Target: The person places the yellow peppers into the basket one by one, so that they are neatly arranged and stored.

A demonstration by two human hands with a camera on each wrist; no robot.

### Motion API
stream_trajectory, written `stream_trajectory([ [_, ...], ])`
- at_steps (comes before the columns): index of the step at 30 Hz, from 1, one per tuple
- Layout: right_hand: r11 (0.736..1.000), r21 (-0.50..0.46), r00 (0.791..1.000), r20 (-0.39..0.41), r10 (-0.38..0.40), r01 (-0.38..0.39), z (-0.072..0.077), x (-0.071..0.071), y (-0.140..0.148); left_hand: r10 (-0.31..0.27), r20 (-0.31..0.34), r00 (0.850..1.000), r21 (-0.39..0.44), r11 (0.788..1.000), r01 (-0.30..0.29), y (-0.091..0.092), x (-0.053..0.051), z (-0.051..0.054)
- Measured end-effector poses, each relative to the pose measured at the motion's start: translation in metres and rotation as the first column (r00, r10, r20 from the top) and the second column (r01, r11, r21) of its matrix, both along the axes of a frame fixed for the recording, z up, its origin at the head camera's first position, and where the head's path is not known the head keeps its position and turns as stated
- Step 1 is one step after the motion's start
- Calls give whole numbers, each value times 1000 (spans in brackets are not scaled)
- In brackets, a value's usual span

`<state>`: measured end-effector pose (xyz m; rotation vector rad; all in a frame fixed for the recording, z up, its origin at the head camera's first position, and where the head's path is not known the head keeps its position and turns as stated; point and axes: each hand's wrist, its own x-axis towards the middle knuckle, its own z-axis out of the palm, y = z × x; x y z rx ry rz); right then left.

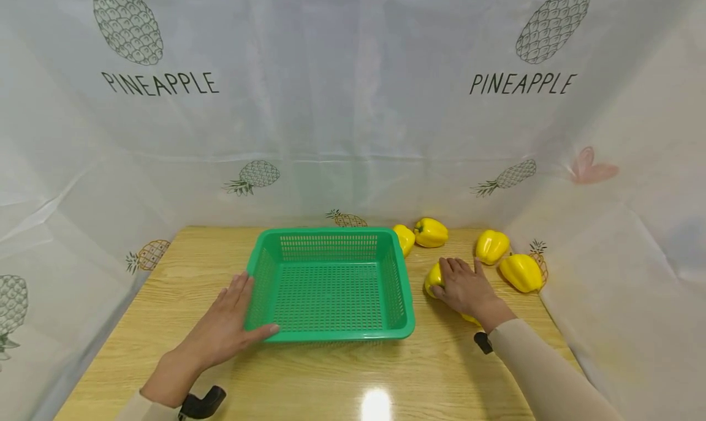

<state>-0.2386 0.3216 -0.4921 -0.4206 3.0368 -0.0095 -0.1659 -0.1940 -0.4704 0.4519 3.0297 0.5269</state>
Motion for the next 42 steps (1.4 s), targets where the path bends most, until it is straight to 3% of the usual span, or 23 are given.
stream_trajectory([
  [7,993,-62,995,-24,95,-97,1,0,-5,-2,-4,1000,-2,1000,2,1,0,-1],
  [12,998,-28,995,-78,60,-62,0,1,-8,-3,-8,1000,2,1000,3,2,1,-1],
  [19,993,9,982,-146,121,-121,3,3,-5,-9,-12,1000,3,1000,9,4,3,1],
  [24,999,29,989,-141,40,-37,1,0,-11,-1,-11,1000,-1,1000,1,6,5,1],
  [29,992,114,988,-154,-28,46,-3,-4,-20,2,-2,1000,-6,1000,-2,7,6,1],
  [42,973,225,989,-151,-5,40,-5,-7,-22,-2,-19,1000,-6,1000,2,6,7,0],
])
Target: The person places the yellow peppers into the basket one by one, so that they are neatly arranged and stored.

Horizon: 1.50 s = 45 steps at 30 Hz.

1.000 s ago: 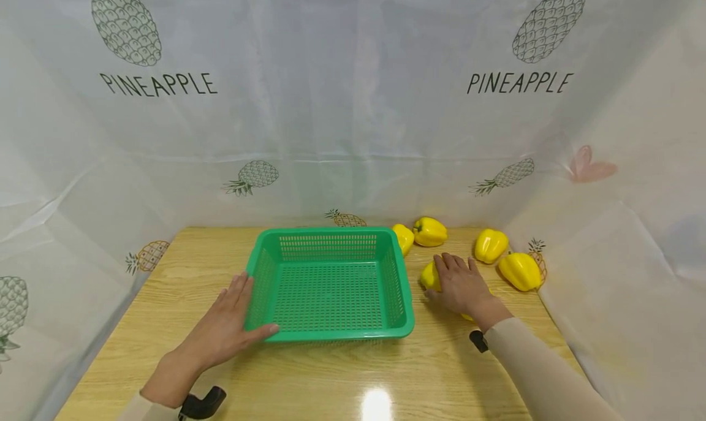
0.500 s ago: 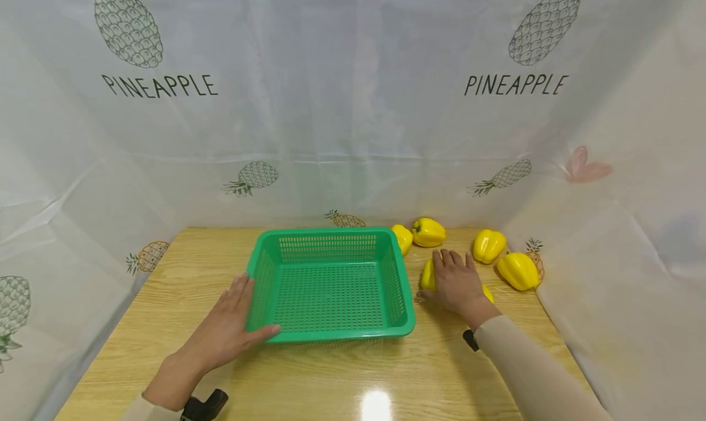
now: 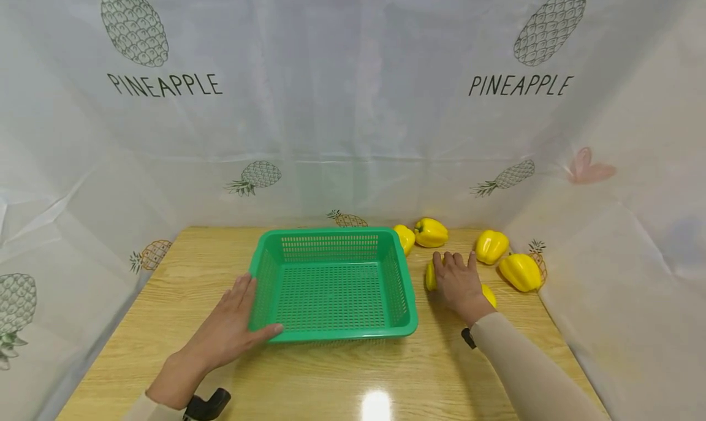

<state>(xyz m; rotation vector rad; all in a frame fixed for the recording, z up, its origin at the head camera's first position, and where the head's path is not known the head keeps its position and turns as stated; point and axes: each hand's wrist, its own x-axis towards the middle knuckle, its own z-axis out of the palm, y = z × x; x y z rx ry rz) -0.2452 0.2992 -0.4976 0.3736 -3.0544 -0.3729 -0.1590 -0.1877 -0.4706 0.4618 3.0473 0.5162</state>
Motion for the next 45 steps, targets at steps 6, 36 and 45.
stream_trajectory([
  [6,999,-2,998,-33,46,-46,-2,-2,6,0,-1,1000,21,1000,0,0,-1,-3],
  [36,921,-44,855,-389,342,-388,78,-12,-25,-22,22,1000,27,999,21,-21,-2,-1],
  [45,899,1,830,-385,404,-437,99,-18,-74,-36,22,999,29,999,35,-17,-1,-5],
])
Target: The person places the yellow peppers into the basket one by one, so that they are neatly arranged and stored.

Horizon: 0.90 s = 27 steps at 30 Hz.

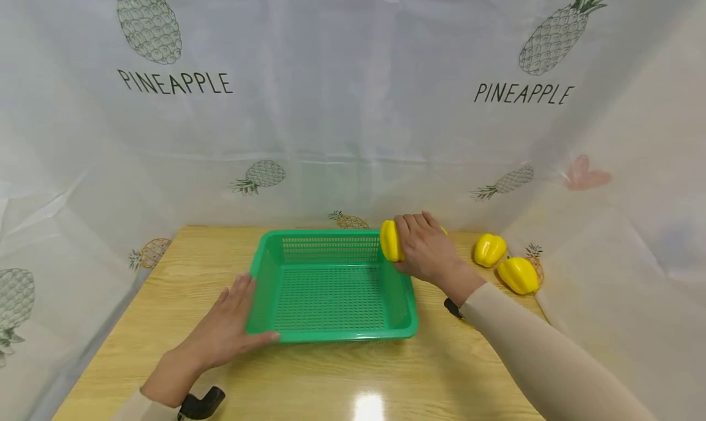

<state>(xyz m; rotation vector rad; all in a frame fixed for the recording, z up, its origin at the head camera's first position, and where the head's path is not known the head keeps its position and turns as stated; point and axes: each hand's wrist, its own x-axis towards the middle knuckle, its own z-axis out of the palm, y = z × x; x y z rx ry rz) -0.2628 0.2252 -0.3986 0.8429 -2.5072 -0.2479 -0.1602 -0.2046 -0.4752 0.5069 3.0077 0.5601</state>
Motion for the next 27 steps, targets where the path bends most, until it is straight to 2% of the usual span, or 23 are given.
stream_trajectory([
  [8,994,50,995,-10,97,-97,4,-17,-67,8,-6,1000,-20,1000,-9,4,0,2],
  [13,987,109,992,56,114,-119,1,-24,-120,18,-17,1000,-37,999,-19,1,4,3],
  [17,976,171,987,109,117,-135,-8,-28,-160,32,-25,999,-41,999,-33,-4,7,4],
  [20,964,228,987,121,108,-133,-18,-30,-180,34,-16,999,-33,999,-35,-5,7,4],
  [24,956,266,983,162,81,-122,-34,-30,-193,25,-1,1000,-12,1000,-25,-2,4,3],
  [27,959,260,978,202,60,-113,-45,-30,-194,14,2,1000,-8,1000,-14,2,1,2],
])
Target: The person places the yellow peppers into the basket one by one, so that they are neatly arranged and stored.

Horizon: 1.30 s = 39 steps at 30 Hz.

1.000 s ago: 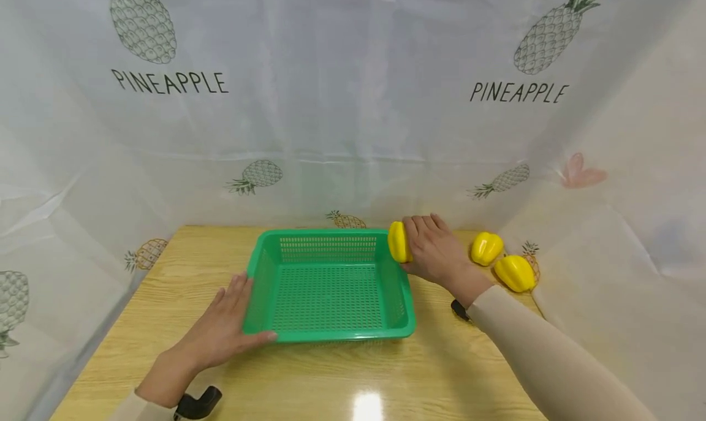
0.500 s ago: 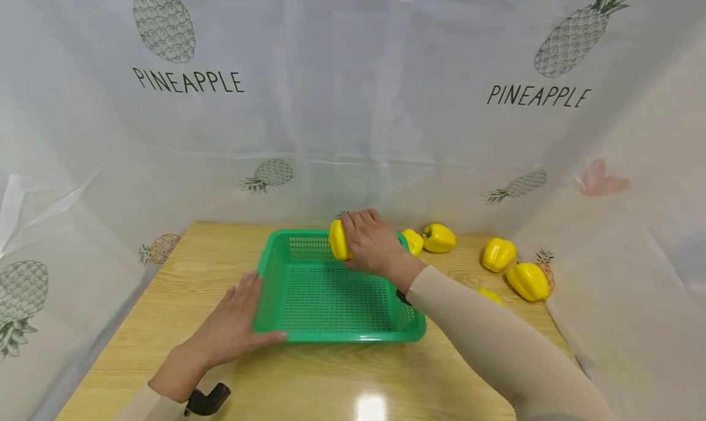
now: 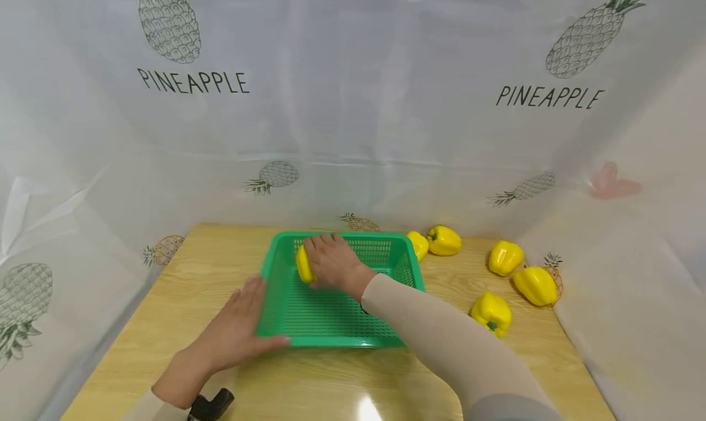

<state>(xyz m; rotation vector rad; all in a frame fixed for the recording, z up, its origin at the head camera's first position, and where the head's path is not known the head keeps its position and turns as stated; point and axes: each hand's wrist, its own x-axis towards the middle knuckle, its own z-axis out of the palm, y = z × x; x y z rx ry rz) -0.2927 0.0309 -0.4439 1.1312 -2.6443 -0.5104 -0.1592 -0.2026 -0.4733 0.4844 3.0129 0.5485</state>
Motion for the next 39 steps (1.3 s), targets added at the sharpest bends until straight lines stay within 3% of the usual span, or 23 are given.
stream_trajectory([
  [7,1000,24,999,39,-1,0,-22,-5,-10,3,13,1000,5,1000,-3,1,-2,-3],
  [16,1000,13,998,59,-9,8,-37,-11,-18,6,41,999,17,1000,-6,3,0,-2],
  [29,996,77,996,74,-53,48,-52,-14,-28,-5,33,999,9,1000,4,3,0,-2],
  [39,995,52,987,132,-95,89,-55,-14,-25,5,24,1000,15,1000,-5,3,-1,-3],
])
